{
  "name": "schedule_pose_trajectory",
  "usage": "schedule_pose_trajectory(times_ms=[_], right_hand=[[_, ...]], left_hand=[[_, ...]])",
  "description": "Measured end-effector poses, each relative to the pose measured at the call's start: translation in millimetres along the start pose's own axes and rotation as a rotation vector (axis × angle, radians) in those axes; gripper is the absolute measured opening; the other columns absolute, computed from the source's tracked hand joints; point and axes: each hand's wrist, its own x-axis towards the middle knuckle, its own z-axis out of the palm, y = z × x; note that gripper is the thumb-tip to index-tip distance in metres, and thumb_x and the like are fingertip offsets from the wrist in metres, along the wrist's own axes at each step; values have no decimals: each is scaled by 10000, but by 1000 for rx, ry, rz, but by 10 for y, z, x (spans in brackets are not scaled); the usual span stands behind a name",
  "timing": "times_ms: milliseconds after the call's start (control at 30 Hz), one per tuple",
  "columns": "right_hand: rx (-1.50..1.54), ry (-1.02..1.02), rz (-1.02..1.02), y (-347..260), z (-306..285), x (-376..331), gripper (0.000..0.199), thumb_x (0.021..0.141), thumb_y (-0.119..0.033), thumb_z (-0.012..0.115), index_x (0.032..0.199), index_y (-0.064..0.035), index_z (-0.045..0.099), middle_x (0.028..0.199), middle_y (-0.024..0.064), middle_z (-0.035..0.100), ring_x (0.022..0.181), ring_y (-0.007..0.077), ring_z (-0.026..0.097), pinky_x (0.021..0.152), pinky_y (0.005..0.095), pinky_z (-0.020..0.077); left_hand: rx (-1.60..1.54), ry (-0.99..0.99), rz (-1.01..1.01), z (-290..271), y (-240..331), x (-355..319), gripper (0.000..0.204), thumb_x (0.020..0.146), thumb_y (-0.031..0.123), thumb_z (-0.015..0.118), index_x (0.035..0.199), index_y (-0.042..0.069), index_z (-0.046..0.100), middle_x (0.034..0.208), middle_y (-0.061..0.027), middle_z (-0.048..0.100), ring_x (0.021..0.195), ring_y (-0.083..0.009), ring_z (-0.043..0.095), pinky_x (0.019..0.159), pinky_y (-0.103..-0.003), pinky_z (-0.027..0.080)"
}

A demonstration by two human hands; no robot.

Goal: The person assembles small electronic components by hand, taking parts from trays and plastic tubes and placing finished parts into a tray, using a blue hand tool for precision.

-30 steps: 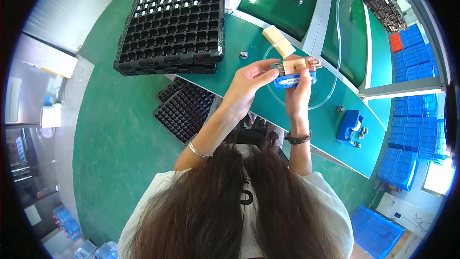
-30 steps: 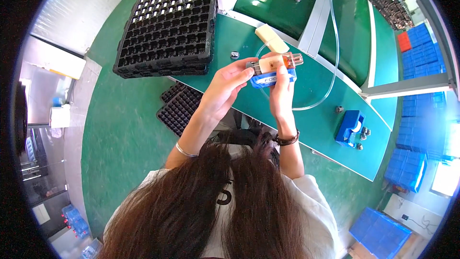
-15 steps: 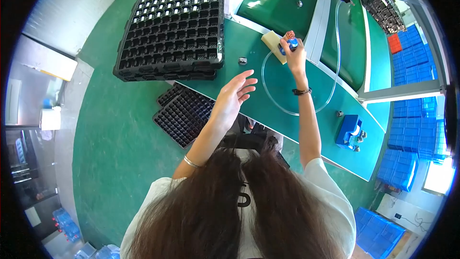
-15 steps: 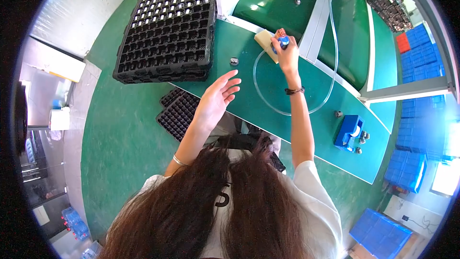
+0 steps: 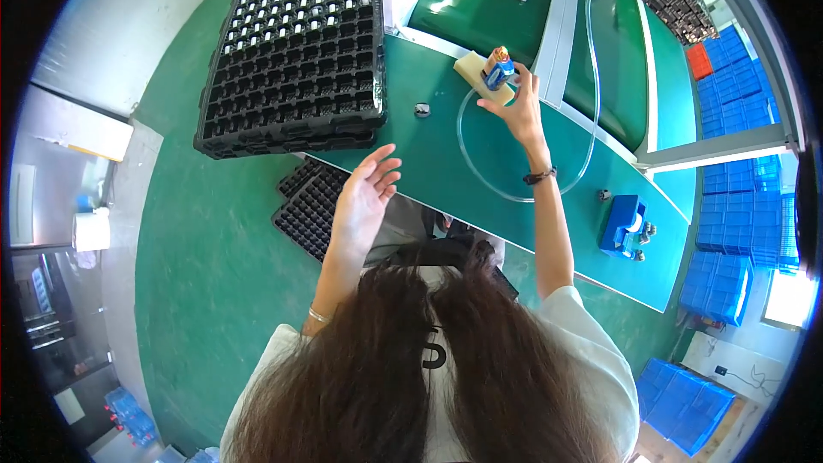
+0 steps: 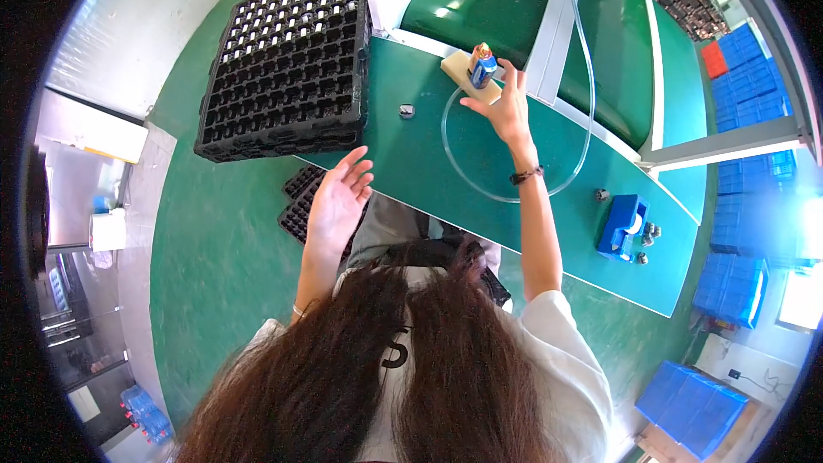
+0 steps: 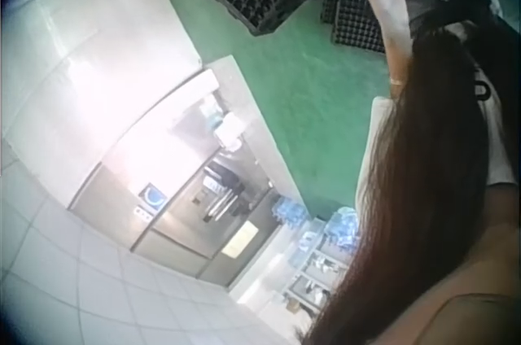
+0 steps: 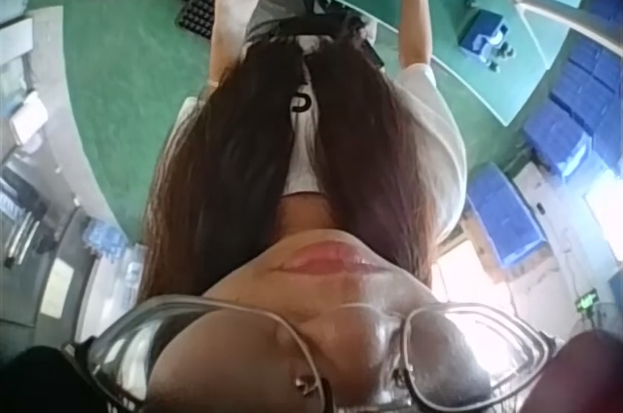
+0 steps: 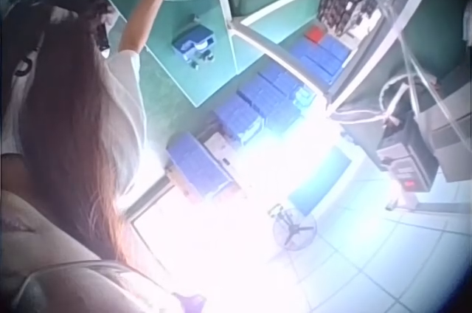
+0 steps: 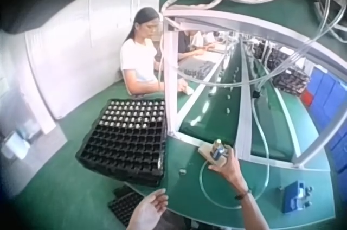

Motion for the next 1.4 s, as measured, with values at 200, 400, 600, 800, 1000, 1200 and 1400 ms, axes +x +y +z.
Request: schedule_pose_trajectory(times_ms=[200,400,600,800,1000,1200,1400], right_hand=[[59,-31,76,34,27,47,785,569,-289,831,1196,-41,428,1014,108,471,835,209,472,741,312,454],[72,61,-39,1,196,209,714,589,-283,813,1148,-23,453,1034,139,530,891,235,539,794,335,460],[36,78,29,-57,239,290,653,624,-307,780,1117,-11,471,999,154,570,896,265,581,804,345,465],[106,98,29,-58,210,274,556,653,-283,764,1055,6,511,959,163,578,838,276,591,751,349,473],[25,128,-60,-58,195,232,412,695,-260,737,929,32,564,856,173,589,718,331,587,629,356,470],[2,99,20,-104,138,157,380,718,-266,701,925,22,564,874,171,580,794,353,577,680,400,467],[-24,152,-25,-41,212,225,400,710,-278,718,920,31,573,830,174,603,718,345,593,636,373,470]], left_hand=[[25,36,84,-88,163,-32,383,885,230,466,1213,31,472,1041,-31,576,912,-102,524,814,-237,394],[44,57,152,-106,314,15,376,882,224,466,1198,20,477,1042,-38,571,912,-106,524,817,-238,401],[71,65,244,-73,492,126,357,884,206,462,1179,6,481,1039,-56,564,906,-115,523,819,-244,411],[43,114,262,-109,561,167,328,869,204,513,1154,41,511,1004,-28,587,902,-128,534,809,-265,426],[16,113,231,-129,488,193,312,866,195,522,1138,41,518,1003,-32,587,900,-130,537,796,-267,435],[8,110,218,-143,445,179,300,863,190,530,1124,41,527,995,-33,589,893,-132,538,793,-269,437],[4,119,211,-122,414,173,293,864,189,531,1117,41,529,995,-36,588,892,-137,539,793,-272,437]])
